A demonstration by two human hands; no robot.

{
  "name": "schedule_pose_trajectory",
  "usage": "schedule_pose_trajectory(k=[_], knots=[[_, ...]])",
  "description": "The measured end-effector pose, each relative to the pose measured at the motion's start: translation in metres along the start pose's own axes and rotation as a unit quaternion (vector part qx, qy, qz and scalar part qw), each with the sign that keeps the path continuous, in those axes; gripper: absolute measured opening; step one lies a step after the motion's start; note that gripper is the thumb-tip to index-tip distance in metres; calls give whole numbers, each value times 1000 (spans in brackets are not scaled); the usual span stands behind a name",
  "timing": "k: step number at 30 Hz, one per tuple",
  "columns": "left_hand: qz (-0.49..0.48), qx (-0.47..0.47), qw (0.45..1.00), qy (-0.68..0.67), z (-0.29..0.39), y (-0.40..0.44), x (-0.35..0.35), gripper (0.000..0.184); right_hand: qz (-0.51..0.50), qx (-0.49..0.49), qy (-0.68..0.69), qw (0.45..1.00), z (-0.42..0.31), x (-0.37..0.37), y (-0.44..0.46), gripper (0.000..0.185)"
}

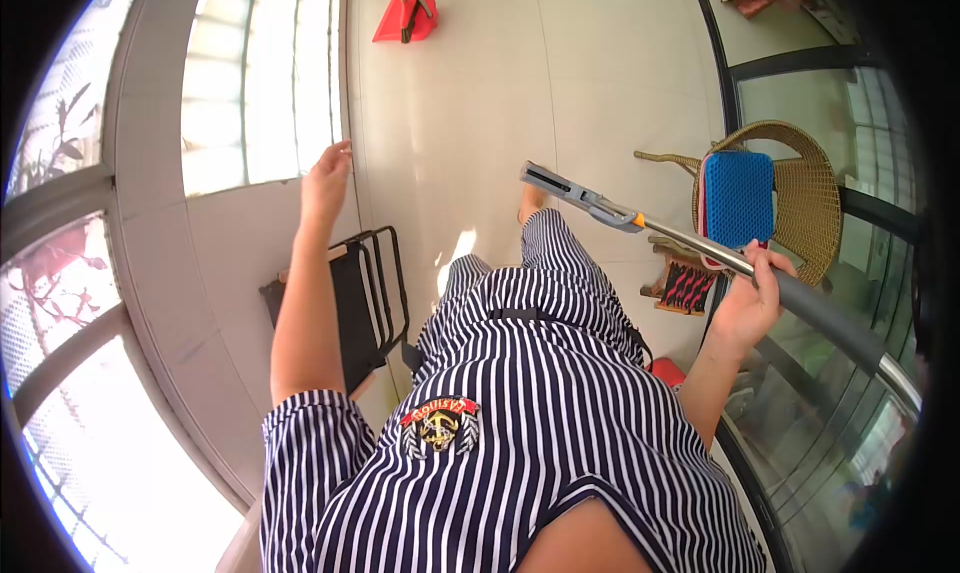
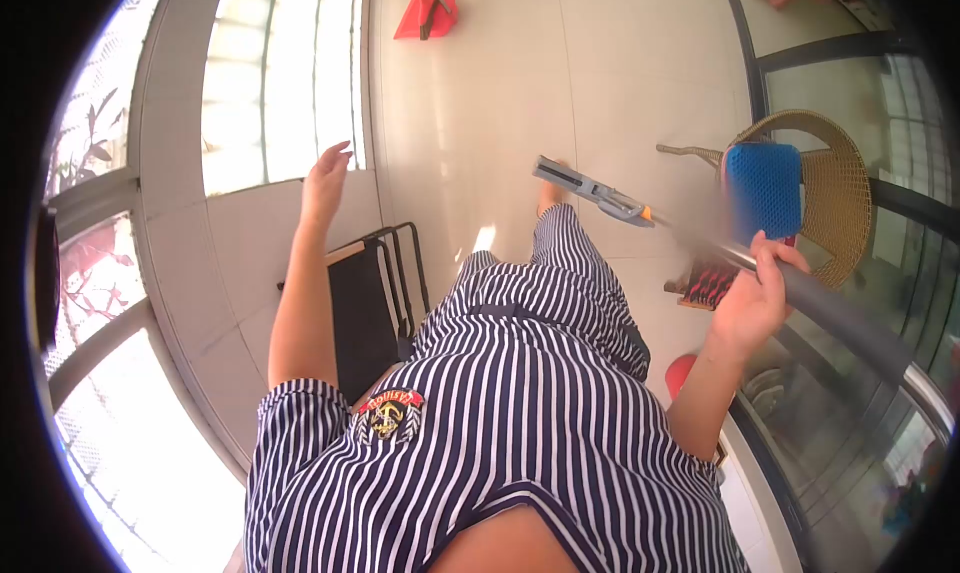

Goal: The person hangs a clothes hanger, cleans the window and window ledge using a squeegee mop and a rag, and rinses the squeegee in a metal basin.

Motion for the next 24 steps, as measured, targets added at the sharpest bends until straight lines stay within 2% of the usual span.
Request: schedule_pose_trajectory(k=[1,2,3,4,5,7,9,12,17,19,20,21,22,23,24], knots=[[-4,-38,999,4,21,-8,22,32,11,5,16,1000,1,16,10,12],[-1,15,1000,17,5,5,39,29,-2,4,18,1000,2,32,24,12],[-22,-29,999,4,6,6,48,27,-24,20,3,1000,-2,60,43,12],[-18,-20,1000,-6,-1,19,66,26,-21,21,7,1000,0,73,51,11],[-15,-23,998,-56,3,28,75,27,-27,21,13,999,2,89,64,11],[-51,-103,976,-185,17,59,92,36,12,34,10,999,11,120,100,12],[-45,-155,953,-255,39,91,101,40,-2,39,14,999,33,140,135,12],[-47,-156,921,-353,46,109,131,49,5,46,43,998,65,97,144,10],[-46,-160,855,-491,90,295,185,79,11,42,1,999,128,157,250,6],[0,-179,819,-545,97,359,209,84,-21,40,-17,999,144,183,293,3],[-23,-203,786,-583,96,388,225,85,-8,37,-35,999,142,189,306,8],[16,-234,752,-616,123,411,232,77,5,38,-38,999,156,202,340,8],[78,-293,735,-607,107,451,251,66,4,34,-30,999,170,209,369,8],[99,-309,719,-615,111,482,256,61,7,30,-27,999,178,209,391,9],[120,-323,703,-622,116,510,260,56,-1,-8,-17,1000,131,234,405,9]])
Point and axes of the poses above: each hand's wrist, its own y-axis towards the middle knuckle, its own x-axis out of the palm, z = x × y, the point moved 6 cm from there along y, towards the middle knuckle, and after that the axes turned 8 degrees about -y, right-handed, at the moved point
